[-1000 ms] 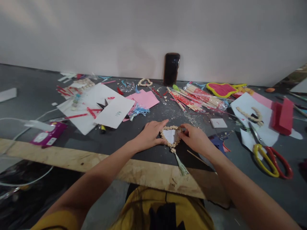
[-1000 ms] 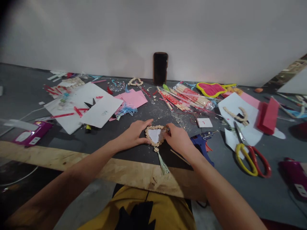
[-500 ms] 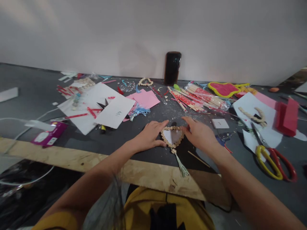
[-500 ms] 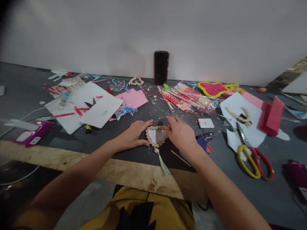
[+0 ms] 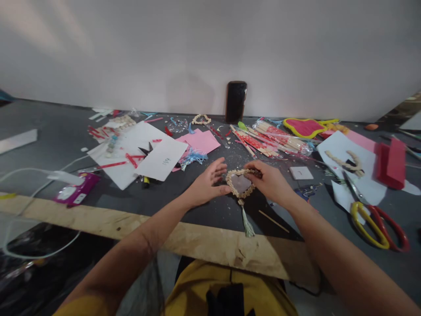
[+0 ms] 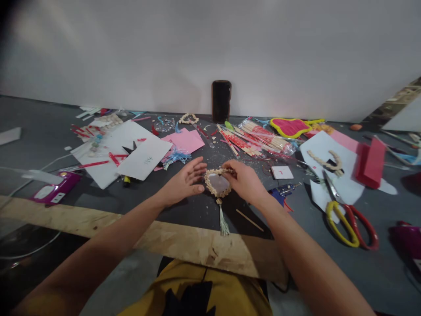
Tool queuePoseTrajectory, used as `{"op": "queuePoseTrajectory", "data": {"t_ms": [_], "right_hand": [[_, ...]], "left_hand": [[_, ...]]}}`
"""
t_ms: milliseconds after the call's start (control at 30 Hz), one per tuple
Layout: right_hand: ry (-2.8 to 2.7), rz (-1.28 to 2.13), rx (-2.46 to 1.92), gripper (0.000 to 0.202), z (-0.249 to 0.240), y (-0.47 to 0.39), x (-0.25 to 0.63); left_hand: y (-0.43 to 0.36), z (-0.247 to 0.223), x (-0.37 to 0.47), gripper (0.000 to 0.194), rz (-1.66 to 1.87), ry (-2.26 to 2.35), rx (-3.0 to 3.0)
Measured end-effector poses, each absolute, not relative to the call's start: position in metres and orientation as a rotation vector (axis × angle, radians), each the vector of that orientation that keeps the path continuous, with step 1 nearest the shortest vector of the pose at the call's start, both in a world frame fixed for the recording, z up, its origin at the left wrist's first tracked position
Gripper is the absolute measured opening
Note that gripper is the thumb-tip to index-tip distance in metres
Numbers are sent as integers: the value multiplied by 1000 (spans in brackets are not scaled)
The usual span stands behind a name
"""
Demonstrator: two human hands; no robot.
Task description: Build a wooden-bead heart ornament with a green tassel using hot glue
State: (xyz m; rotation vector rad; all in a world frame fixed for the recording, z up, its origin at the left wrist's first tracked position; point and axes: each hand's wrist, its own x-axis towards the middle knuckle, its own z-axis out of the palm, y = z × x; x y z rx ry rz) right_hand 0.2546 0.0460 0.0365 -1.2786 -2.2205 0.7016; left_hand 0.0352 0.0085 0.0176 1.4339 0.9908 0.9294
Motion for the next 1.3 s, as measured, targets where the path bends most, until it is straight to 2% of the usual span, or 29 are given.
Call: {"op": "queuePoseTrajectory", "data": {"t_ms": [133, 367, 700, 867, 967, 1100, 1300], "right_hand": [[-2055, 713, -1245, 20, 45, 44, 259], [-1945, 680, -1155, 22, 80, 47, 255], [-1950, 491, -1059, 20, 130, 47, 252], [-1879, 692, -949, 31, 139, 52, 257], [-1648, 899, -977, 31, 135, 56, 266], [-1388, 1133, -981, 30, 109, 51, 269], [-1452, 1509, -858, 38, 69, 12, 240]], "left_hand": [[10, 24, 51, 96, 933, 822, 1099], [23, 41, 69, 58, 991, 565, 1023], [28, 82, 75, 36, 1009, 416, 1023], [24, 88, 77, 28, 1034, 387, 914], [21, 91, 74, 22, 1047, 366, 850], [21, 96, 69, 19, 1078, 369, 791], [21, 100, 69, 17, 1126, 410, 753]]}}
